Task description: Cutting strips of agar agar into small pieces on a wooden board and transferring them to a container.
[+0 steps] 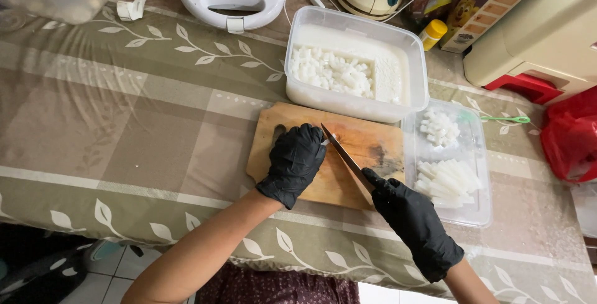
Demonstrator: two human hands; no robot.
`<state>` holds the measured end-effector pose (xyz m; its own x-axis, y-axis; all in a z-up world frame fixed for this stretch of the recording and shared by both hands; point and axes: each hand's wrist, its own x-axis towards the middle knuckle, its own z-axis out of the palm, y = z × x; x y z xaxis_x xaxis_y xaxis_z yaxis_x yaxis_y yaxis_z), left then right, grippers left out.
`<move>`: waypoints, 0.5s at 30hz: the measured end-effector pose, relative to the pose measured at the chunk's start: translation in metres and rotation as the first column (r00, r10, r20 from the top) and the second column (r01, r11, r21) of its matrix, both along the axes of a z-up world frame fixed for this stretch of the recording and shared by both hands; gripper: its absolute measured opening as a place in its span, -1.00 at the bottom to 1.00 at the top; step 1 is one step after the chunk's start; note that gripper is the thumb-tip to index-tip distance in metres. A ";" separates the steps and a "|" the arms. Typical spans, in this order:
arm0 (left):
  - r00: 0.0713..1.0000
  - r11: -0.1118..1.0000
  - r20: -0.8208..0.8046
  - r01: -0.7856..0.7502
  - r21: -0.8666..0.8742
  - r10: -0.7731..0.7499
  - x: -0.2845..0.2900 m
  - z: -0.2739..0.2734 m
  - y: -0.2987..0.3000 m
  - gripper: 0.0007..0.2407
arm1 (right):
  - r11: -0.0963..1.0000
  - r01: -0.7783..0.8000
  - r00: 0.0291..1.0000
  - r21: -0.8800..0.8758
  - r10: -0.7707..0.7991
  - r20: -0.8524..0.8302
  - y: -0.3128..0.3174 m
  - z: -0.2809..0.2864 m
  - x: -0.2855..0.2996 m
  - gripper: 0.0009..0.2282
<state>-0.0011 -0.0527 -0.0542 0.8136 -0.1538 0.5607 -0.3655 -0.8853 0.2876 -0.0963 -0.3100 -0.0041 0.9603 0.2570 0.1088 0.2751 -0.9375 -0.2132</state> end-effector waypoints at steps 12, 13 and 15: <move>0.996 0.965 0.012 -0.084 0.248 0.083 0.011 -0.017 -0.003 -0.80 | 0.993 -0.119 0.989 0.024 0.117 0.087 0.006 0.006 -0.006 -0.52; 0.999 0.986 0.004 -0.052 0.156 0.052 0.007 -0.011 -0.001 -0.85 | 0.995 -0.088 0.996 0.041 0.087 0.035 0.008 0.009 -0.006 -0.51; 1.000 0.998 -0.001 -0.021 0.061 0.021 0.004 -0.006 -0.001 -0.90 | 0.997 -0.058 0.998 0.055 0.059 -0.018 0.010 0.011 -0.004 -0.49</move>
